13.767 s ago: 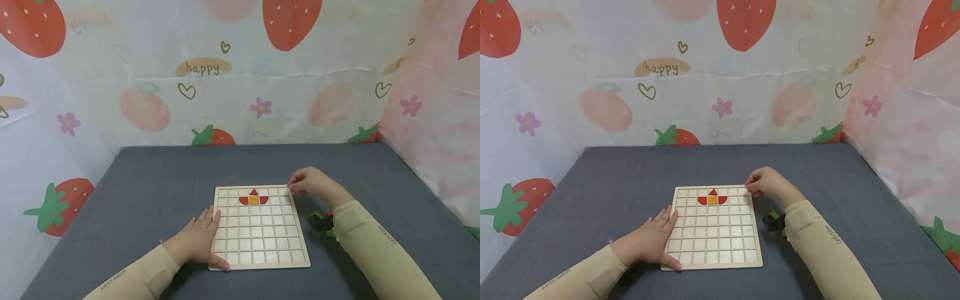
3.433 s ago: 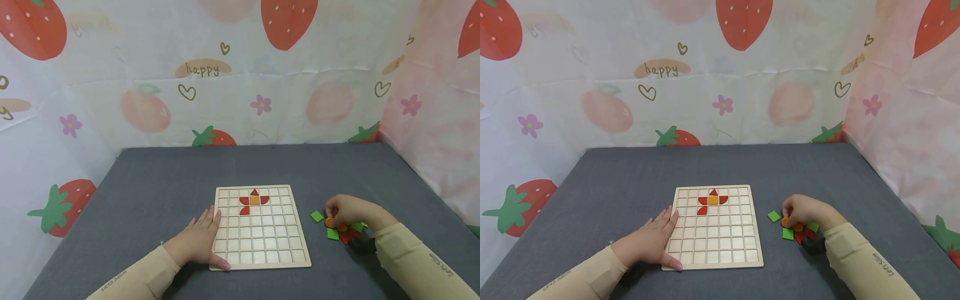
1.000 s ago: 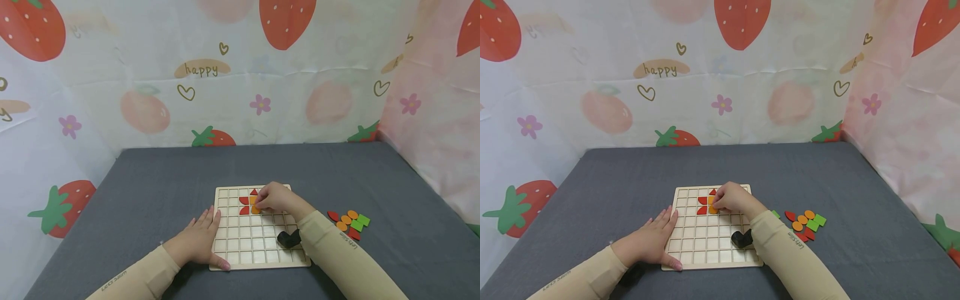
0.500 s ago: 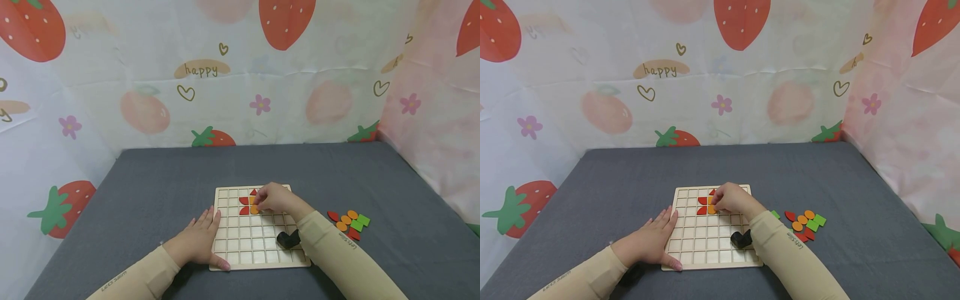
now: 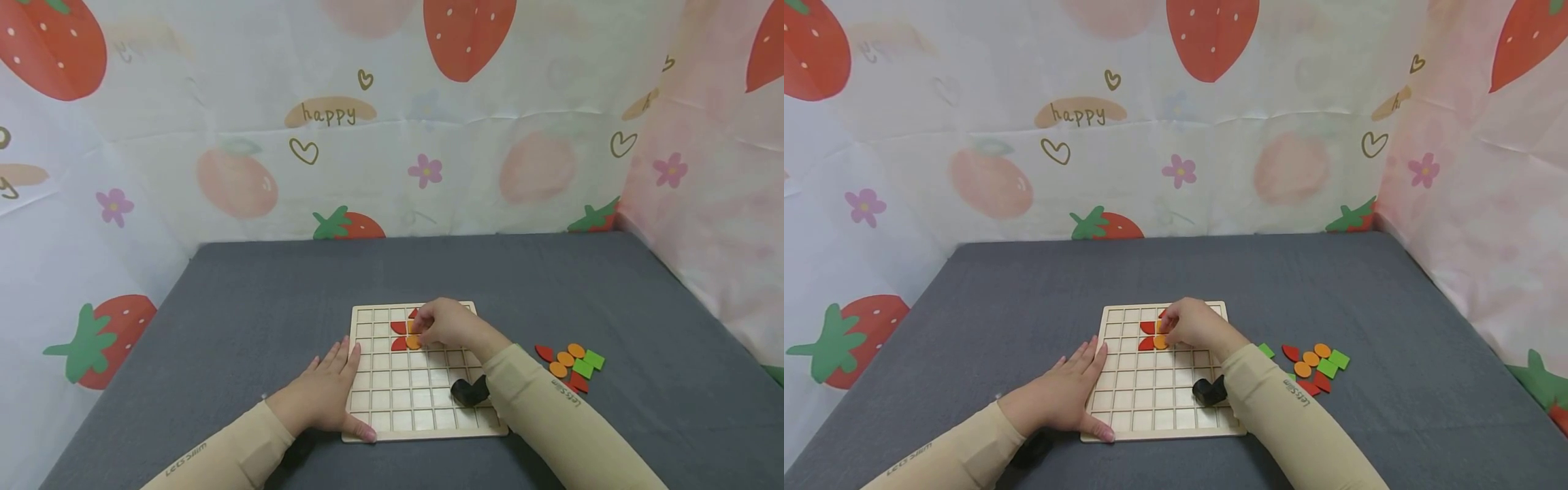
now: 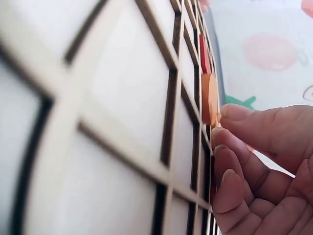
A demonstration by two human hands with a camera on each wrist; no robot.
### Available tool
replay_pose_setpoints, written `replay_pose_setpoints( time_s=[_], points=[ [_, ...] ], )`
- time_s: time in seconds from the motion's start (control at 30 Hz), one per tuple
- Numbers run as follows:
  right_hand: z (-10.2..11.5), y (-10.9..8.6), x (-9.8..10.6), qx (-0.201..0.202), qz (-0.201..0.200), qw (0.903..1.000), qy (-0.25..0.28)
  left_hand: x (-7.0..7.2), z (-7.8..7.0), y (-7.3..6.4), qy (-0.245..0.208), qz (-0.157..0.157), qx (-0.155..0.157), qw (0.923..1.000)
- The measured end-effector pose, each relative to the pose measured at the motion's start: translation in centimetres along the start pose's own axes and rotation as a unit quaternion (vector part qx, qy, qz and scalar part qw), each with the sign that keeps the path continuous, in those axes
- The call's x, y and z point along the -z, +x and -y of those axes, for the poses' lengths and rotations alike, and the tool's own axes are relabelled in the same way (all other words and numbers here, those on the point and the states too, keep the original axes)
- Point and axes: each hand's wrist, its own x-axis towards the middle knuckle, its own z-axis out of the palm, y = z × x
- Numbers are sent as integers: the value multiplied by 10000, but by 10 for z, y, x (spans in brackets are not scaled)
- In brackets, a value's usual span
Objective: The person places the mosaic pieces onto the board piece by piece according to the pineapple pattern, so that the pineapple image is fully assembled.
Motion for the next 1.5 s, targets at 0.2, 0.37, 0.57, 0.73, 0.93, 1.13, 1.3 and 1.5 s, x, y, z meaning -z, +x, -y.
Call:
replay_pose_setpoints(
  time_s=[0.2, 0.37, 0.57, 0.73, 0.93, 1.13, 1.3, 1.5],
  points=[
    [3, 1, -1, 299, 108, 9994, -133, 1, 0, -1, -8, -25, -28, 10000],
    [1, 1, -3, 457, 91, 9982, -381, 1, 0, -1, -14, -15, -38, 10000],
    [0, 0, -1, 366, 52, 9982, -469, 1, 0, -2, -44, -5, -34, 10000],
    [-2, -1, 0, 322, 61, 9988, -357, 2, 0, -2, -25, 2, -21, 10000],
    [-7, -4, 7, 180, 184, 9997, -53, 2, 0, -1, -3, 20, -11, 10000],
    [-17, -12, 22, 58, 211, 9997, 77, -1, 0, 0, 10, 19, 21, 10000],
    [-27, -22, 39, -25, 3, 10000, -40, 0, -1, -1, 26, 13, 14, 10000],
    [-42, -38, 66, -149, 20, 9999, 69, 2, -2, -2, 32, 33, 20, 10000]
  ],
)
